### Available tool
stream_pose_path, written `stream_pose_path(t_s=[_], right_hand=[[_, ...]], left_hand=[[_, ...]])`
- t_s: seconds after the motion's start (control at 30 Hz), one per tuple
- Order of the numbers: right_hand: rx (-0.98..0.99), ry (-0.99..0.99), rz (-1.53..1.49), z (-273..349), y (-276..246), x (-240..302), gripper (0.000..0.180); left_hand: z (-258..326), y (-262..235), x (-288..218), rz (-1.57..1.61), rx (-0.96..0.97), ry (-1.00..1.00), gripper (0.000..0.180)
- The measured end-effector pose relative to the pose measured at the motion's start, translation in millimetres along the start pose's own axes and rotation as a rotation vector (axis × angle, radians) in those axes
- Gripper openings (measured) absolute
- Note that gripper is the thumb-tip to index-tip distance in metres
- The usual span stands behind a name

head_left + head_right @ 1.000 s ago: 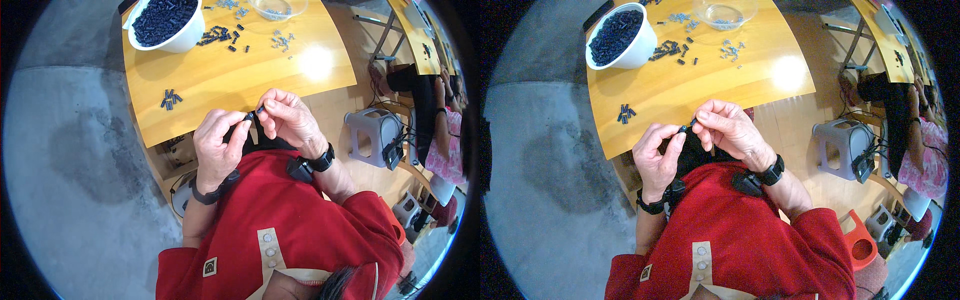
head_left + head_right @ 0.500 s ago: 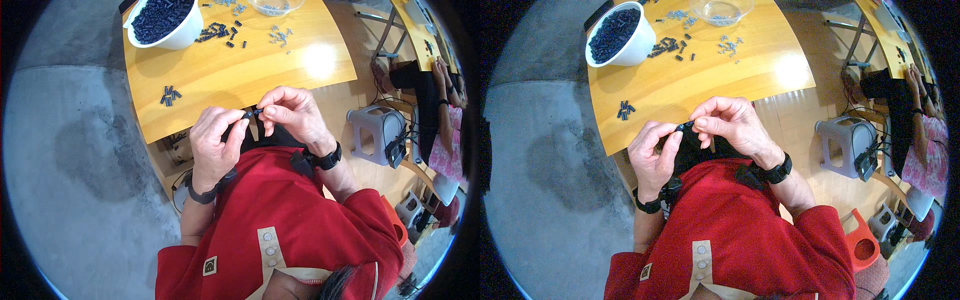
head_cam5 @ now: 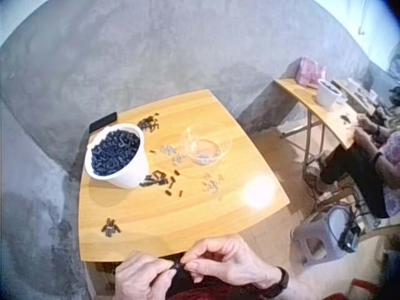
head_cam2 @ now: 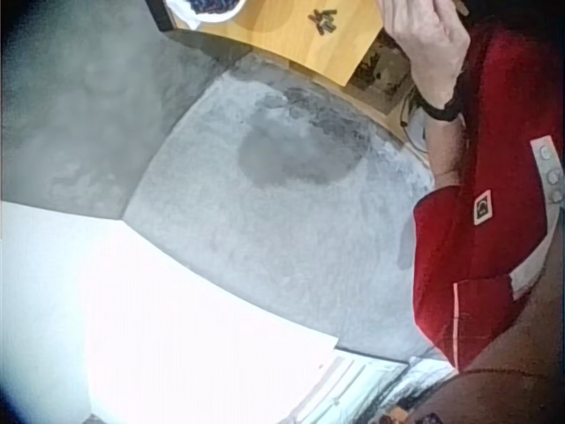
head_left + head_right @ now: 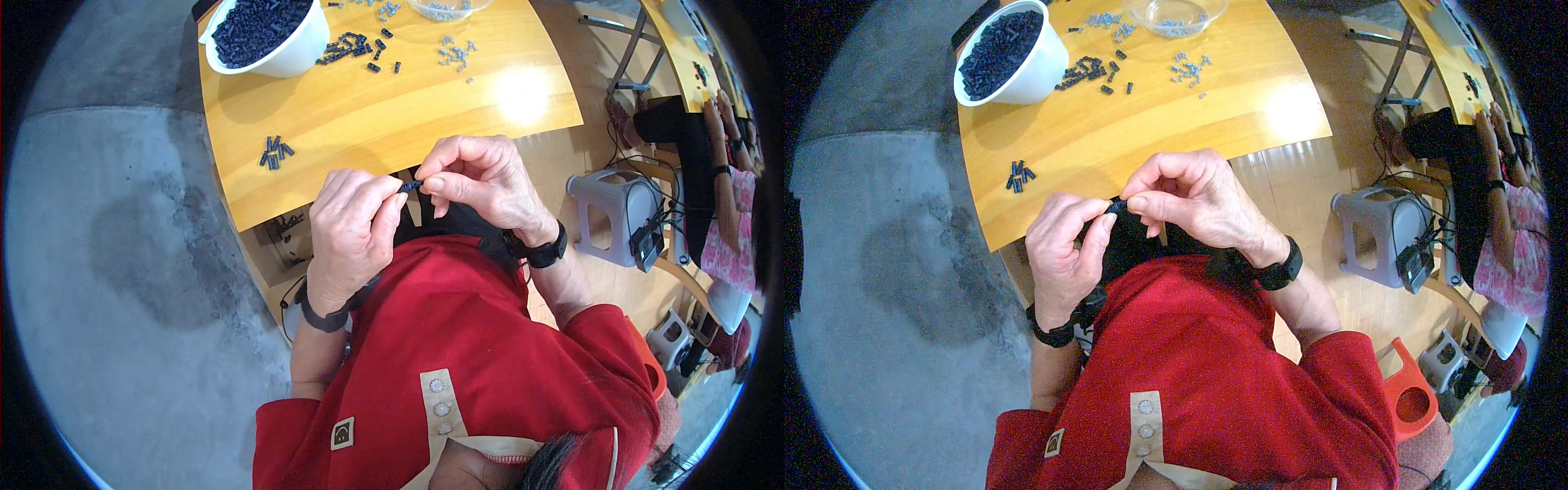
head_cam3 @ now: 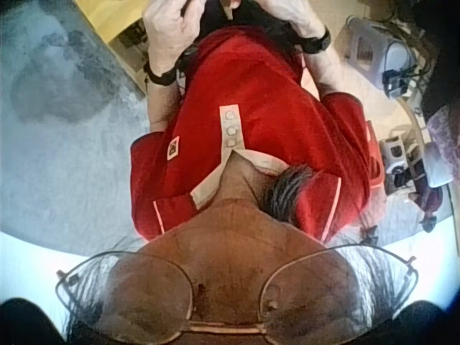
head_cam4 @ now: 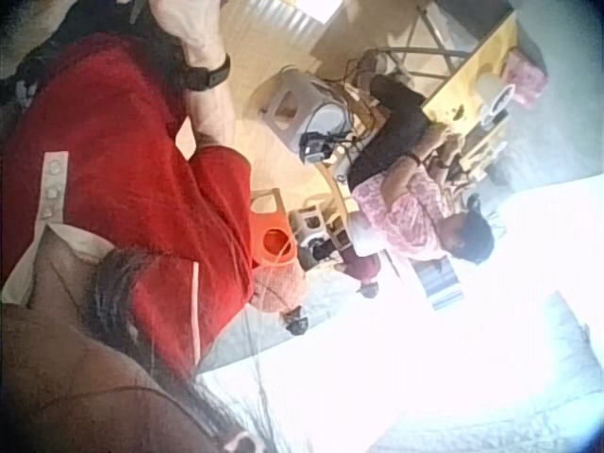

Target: Assembling small black plastic components by hand into a larger unit.

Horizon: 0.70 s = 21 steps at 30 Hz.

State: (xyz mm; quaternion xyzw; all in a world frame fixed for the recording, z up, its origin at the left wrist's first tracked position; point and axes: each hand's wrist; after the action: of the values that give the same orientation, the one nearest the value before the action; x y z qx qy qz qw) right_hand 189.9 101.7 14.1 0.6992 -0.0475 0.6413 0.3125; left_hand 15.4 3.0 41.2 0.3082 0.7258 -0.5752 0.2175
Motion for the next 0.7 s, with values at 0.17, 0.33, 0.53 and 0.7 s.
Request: stream_pose_path(t_s=[0.17, 0.33, 0.53, 0.7], right_hand=[[0.054, 0.026, -0.071, -5, -2, -2, 0.006], [0.132, 0.098, -0.536, -10, -12, -28, 0.010], [0.131, 0.088, -0.736, -7, -3, -38, 0.010], [0.124, 0.090, -0.718, -8, -4, -35, 0.009]], left_hand=[[-3, 2, -1, -0.098, 0.004, 0.098, 0.012], [-2, 3, 0, -0.161, 0.001, 0.104, 0.015], [1, 3, 1, -0.214, -0.018, 0.143, 0.018], [1, 2, 1, -0.246, -0.004, 0.167, 0.020]])
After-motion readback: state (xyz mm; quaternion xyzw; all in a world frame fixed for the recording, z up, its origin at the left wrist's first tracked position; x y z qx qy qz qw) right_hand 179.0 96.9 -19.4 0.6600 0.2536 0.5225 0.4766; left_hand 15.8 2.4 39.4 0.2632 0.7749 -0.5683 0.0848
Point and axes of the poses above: each hand's wrist, its own z-axis away from the middle knuckle, its own y-axis out of the palm, x = y × z, and after that the axes turned 11 degrees about x, right-handed
